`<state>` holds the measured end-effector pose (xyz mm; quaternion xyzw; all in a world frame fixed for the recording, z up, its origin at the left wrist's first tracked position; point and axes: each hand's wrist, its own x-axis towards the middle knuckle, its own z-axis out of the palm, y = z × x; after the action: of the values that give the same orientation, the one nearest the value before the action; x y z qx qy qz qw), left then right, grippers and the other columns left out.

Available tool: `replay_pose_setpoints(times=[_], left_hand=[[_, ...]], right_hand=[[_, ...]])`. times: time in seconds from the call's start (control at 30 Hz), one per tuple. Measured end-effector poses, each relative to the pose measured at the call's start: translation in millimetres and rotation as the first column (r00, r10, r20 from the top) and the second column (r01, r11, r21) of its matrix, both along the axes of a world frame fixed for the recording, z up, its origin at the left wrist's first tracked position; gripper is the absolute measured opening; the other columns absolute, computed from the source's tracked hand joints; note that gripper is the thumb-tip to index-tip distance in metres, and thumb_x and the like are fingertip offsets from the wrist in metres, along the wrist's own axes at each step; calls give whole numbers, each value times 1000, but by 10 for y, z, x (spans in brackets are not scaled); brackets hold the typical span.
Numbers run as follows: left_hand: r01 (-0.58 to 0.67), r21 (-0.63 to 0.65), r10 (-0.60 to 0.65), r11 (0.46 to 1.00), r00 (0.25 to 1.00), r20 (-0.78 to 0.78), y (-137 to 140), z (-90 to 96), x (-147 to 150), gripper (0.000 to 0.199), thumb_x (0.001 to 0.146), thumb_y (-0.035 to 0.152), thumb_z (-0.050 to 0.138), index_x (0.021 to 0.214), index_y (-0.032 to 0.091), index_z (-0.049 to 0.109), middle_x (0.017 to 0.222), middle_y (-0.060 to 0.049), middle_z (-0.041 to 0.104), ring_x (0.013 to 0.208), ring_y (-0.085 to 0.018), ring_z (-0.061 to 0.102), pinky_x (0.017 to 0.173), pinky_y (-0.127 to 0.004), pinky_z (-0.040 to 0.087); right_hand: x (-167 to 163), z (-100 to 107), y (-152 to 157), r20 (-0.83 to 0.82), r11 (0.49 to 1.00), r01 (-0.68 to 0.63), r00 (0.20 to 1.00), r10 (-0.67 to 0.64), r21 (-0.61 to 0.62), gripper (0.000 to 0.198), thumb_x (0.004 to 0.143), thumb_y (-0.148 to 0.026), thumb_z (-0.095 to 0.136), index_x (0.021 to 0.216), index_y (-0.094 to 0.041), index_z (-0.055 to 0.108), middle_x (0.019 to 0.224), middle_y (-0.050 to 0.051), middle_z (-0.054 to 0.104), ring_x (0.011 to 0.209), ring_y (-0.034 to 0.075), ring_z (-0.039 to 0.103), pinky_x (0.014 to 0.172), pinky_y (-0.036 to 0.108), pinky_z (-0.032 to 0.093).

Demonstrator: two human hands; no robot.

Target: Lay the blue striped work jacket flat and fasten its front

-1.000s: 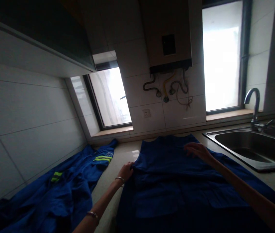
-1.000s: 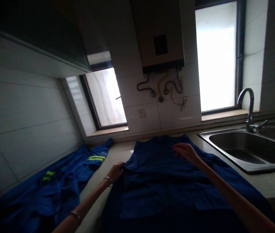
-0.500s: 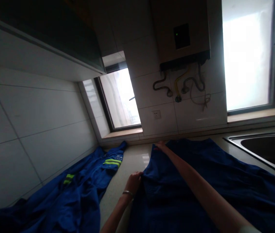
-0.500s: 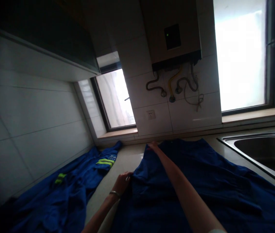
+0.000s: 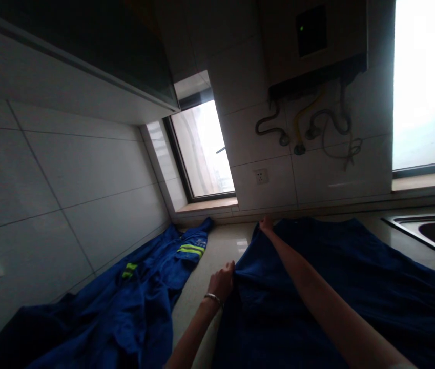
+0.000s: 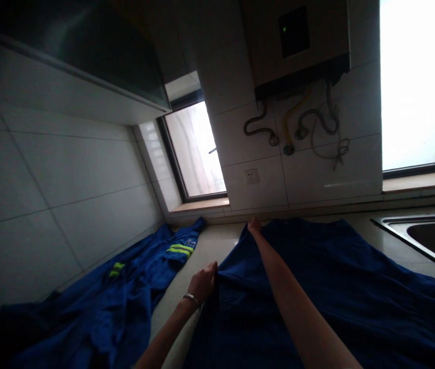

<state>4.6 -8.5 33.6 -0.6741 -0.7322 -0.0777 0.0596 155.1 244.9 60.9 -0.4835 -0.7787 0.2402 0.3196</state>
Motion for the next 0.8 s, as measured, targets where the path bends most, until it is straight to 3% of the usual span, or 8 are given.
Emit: replay_pose_setpoints(times=[0.07,0.13,0.23,0.3,0.4,0.5,0.63,0.8], left_hand=[[52,-34,-53,998,998,-32,-4,1,-42,33,78,6,39,104,22,50,105,-7,59,93,-21,60,75,-31,48],[181,-34,-181,983,983,-5,1,16,-99,38,73,2,40,103,22,53,122,-6,52,109,-21,53,87,-34,46],[348,11,-347,938,935,76,44,1,-153,62,65,-6,36,119,22,48,144,-3,30,131,-17,28,107,-34,31],[396,-22,-390,918,911,134,85,-57,-146,77,60,-8,35,131,22,39,146,-1,25,134,-14,20,111,-35,26],[446,-115,-422,887,887,188,117,-163,-98,77,60,-6,38,132,22,41,144,-2,31,134,-15,22,111,-36,26],[458,-148,-427,877,882,199,90,-195,-53,73,61,-2,43,131,20,43,144,-6,30,132,-19,26,109,-36,27],[397,-266,-356,878,915,190,21,-157,3,85,58,5,52,138,22,31,147,-9,21,132,-27,25,107,-40,28],[333,-392,-281,858,942,184,12,-177,16,105,52,8,54,144,13,5,149,-17,3,135,-32,2,109,-49,14]], right_hand=[[6,-71,-51,74,1000,2,997,-3,15,35,87,-25,45,114,-5,54,113,22,54,108,28,50,92,38,37],[-37,-131,-143,136,998,-23,991,15,55,38,86,-21,42,118,-2,51,120,24,50,114,29,45,96,39,33],[-204,-202,-318,215,983,-124,972,93,136,40,86,-20,39,122,-7,49,137,18,37,126,26,31,105,36,19],[-347,-263,-422,274,969,-199,949,154,145,39,87,-27,40,119,-10,54,142,13,30,131,25,22,108,35,11],[-505,-399,-506,354,968,-242,912,206,61,53,85,-48,41,118,-9,56,142,17,30,131,31,19,107,45,7],[-535,-536,-499,382,970,-242,895,231,-20,73,80,-61,41,129,-8,45,142,19,27,131,34,19,104,53,8],[-448,-574,-405,340,965,-261,905,255,-30,70,82,-58,40,136,-12,37,143,14,27,132,28,21,107,46,10],[-217,-412,-306,231,972,-232,948,221,24,57,92,-43,24,139,-11,30,139,11,36,127,20,35,103,30,27]])
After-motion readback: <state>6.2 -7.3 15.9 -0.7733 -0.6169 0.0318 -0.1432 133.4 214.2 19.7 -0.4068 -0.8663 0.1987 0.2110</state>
